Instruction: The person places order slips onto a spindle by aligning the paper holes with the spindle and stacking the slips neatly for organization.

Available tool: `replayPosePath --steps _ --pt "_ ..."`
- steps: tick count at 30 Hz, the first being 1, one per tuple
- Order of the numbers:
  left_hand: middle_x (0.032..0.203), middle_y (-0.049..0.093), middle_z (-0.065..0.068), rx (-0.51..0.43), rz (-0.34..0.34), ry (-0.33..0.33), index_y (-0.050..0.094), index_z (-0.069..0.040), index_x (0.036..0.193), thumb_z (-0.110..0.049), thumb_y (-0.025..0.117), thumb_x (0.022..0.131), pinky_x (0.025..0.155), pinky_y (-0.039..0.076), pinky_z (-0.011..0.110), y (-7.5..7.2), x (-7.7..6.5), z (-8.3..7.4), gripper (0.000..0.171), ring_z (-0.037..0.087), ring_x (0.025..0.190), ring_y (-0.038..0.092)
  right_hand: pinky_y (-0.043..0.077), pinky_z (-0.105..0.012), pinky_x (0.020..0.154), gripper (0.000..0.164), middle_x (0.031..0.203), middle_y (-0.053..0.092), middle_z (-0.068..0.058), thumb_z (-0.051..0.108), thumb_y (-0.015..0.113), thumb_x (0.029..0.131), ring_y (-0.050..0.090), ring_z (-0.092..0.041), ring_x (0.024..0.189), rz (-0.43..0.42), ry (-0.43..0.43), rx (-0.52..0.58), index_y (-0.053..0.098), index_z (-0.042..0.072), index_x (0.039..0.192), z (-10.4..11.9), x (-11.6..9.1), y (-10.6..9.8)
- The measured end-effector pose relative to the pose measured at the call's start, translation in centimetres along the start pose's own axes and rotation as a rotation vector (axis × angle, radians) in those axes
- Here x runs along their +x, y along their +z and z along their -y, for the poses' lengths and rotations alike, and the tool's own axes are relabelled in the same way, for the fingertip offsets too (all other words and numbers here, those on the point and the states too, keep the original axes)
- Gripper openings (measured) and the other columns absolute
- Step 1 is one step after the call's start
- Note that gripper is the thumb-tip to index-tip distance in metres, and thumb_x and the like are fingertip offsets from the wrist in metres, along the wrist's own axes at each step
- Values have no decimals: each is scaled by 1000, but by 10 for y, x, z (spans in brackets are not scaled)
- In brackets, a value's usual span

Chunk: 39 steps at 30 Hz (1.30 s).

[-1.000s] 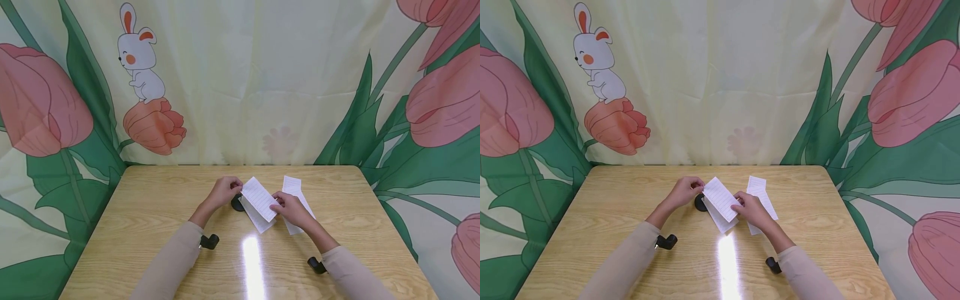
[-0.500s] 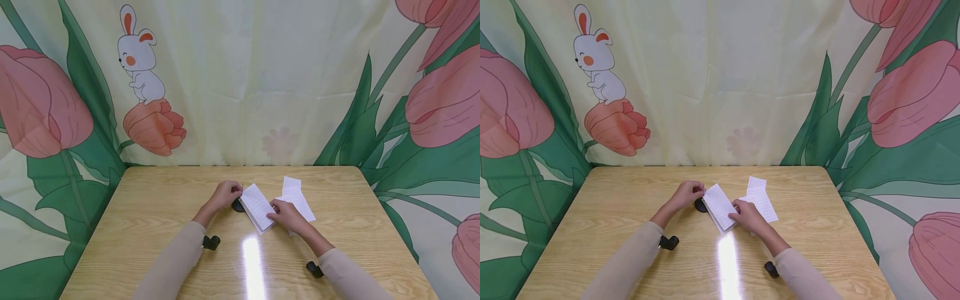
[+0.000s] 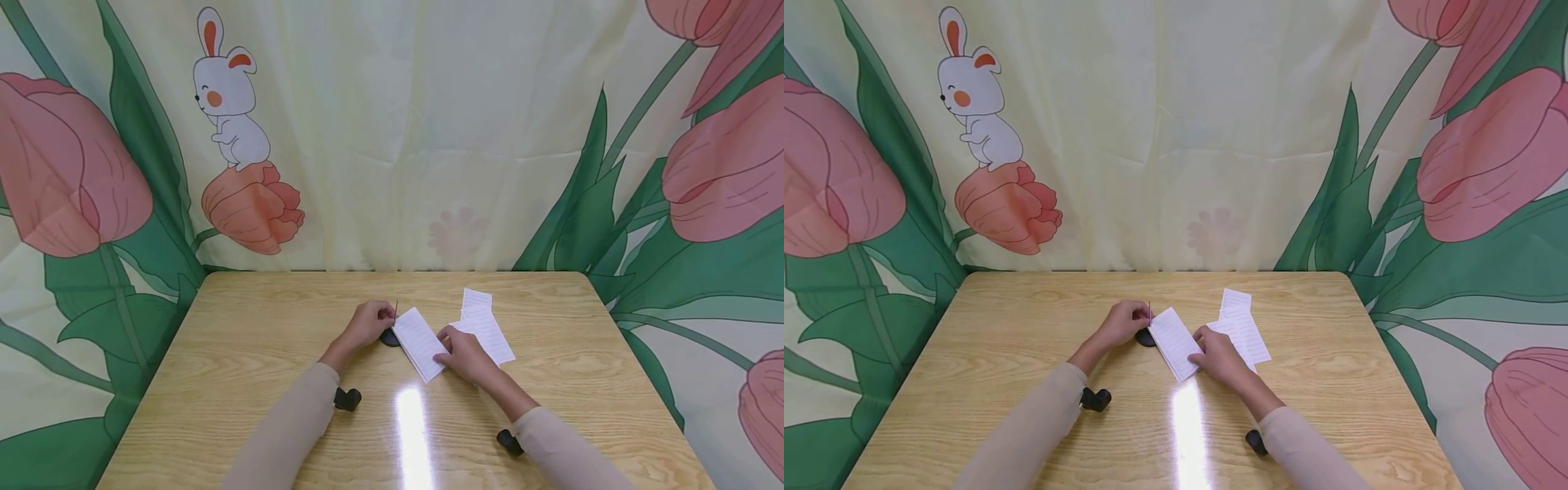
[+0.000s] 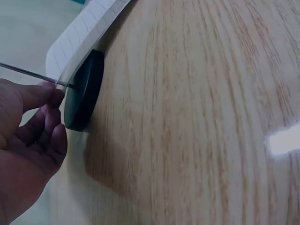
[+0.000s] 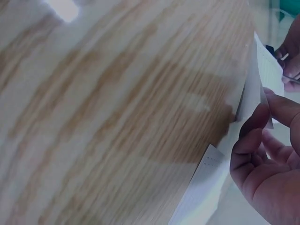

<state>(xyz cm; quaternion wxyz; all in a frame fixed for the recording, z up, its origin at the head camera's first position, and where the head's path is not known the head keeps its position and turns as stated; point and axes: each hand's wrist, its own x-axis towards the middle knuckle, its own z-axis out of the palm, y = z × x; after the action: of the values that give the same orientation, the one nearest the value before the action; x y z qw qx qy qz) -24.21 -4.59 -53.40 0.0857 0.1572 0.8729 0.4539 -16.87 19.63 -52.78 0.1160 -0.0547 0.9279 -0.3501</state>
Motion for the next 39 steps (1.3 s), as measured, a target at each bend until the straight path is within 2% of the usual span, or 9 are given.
replayPosePath --steps 12,22,25,31,39 --pt "82 66 4 15 -9 -28 73 -4 90 0 69 95 70 47 26 5 1 3 8 14 77 56 52 -31 69 37 88 67 -2 13 82 88 60 -14 78 18 -7 -111 63 3 118 2 2 7" --pt "82 66 5 4 -17 -76 74 -3 93 0 70 94 69 47 25 7 0 1 5 14 76 56 51 -37 72 38 97 62 -2 21 85 87 60 -16 84 -27 -15 -223 64 9 116 4 -2 6" --pt "83 66 6 3 -19 -78 74 -2 94 0 69 95 69 47 25 6 0 1 5 14 77 57 52 -38 73 37 98 63 -3 21 85 87 60 -17 86 -31 -24 -223 65 9 115 4 -4 4" --pt "87 68 8 9 -30 -56 73 -2 95 1 70 94 71 49 27 5 -2 2 4 15 79 58 53 -41 79 32 97 66 -5 18 83 87 63 -19 89 -64 -26 -143 67 6 111 -1 -5 -4" --pt "105 66 9 37 -46 -51 73 -5 105 -6 74 94 78 53 32 1 -7 3 11 18 88 59 52 -34 75 31 98 67 -6 19 81 90 61 -16 84 -127 -15 -100 67 4 114 -26 -10 -21"
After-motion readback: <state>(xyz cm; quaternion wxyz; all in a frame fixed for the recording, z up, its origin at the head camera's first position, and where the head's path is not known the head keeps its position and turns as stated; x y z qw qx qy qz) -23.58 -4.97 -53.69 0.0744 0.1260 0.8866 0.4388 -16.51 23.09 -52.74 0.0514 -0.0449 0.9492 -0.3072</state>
